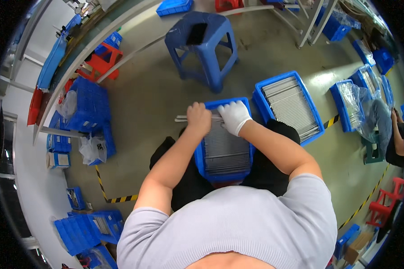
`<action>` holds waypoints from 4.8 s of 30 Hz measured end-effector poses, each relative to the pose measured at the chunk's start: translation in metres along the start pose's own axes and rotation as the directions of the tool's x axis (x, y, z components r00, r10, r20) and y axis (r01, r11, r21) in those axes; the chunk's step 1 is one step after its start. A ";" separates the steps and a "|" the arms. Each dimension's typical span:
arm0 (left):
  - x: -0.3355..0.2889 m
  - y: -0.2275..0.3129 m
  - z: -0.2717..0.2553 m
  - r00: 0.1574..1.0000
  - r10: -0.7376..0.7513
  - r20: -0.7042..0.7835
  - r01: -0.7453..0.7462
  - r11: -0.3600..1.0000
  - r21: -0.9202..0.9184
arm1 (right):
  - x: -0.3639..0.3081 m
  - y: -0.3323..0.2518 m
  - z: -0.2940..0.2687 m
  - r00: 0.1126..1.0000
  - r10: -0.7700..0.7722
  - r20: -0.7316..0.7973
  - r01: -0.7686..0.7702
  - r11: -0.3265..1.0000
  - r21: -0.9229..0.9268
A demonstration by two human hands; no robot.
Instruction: Sorting and organizing long metal rods into blue storage crates.
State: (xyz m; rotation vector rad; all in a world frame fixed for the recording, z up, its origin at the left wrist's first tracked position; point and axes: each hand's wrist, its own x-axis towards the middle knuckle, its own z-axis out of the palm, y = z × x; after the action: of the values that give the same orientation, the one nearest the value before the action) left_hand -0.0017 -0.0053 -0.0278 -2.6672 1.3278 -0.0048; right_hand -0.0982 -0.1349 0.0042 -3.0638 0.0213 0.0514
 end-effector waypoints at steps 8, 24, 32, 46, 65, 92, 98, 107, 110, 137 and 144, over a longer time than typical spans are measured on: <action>-0.020 0.021 -0.019 0.988 0.142 0.055 -0.145 0.988 0.049 | -0.010 0.008 0.028 0.921 -0.002 0.389 -0.136 0.935 0.329; 0.000 -0.072 -0.007 0.903 -0.288 0.320 0.147 -0.492 -0.858 | -0.020 0.023 0.002 0.861 0.428 0.274 -0.440 0.356 0.825; -0.013 -0.074 -0.037 0.937 -0.246 0.250 0.006 -0.702 -0.712 | -0.025 0.025 -0.028 0.873 0.445 0.202 -0.337 0.248 0.908; -0.012 -0.074 -0.042 0.981 -0.138 0.135 -0.024 -0.782 -0.623 | -0.028 0.022 -0.042 0.887 0.391 0.246 -0.429 0.500 0.752; -0.018 -0.080 -0.048 0.973 -0.195 0.123 -0.013 -0.579 -0.815 | -0.032 0.027 -0.041 0.903 0.418 0.096 -0.342 0.568 0.749; -0.024 -0.082 -0.053 0.956 -0.218 0.196 0.184 -0.074 -0.980 | -0.036 0.019 -0.051 0.938 0.339 -0.077 -0.247 0.805 0.539; -0.038 -0.122 -0.051 0.933 -0.348 -0.096 -0.149 -0.131 -0.980 | -0.034 0.027 -0.049 0.886 0.343 0.312 -0.442 0.419 0.794; -0.029 -0.094 -0.047 0.958 -0.286 0.023 -0.023 -0.158 -0.987 | -0.028 0.017 -0.050 0.934 0.301 0.191 -0.349 0.664 0.661; -0.029 -0.092 -0.050 0.968 -0.250 0.036 -0.011 -0.183 -0.983 | -0.027 0.017 -0.053 0.923 0.313 0.224 -0.380 0.654 0.654; -0.032 -0.088 -0.049 0.982 -0.186 0.027 -0.013 -0.213 -0.977 | -0.029 0.016 -0.055 0.918 0.352 0.184 -0.387 0.686 0.616; -0.032 -0.113 -0.049 0.909 -0.416 0.032 -0.020 -0.118 -0.993 | -0.032 0.023 -0.061 0.910 0.381 0.164 -0.408 0.747 0.525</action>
State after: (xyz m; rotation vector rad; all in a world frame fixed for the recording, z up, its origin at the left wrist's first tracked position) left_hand 0.0648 0.0796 0.0388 -4.3517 1.0125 1.1039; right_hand -0.1286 -0.1626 0.0646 -2.4215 0.5820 0.1181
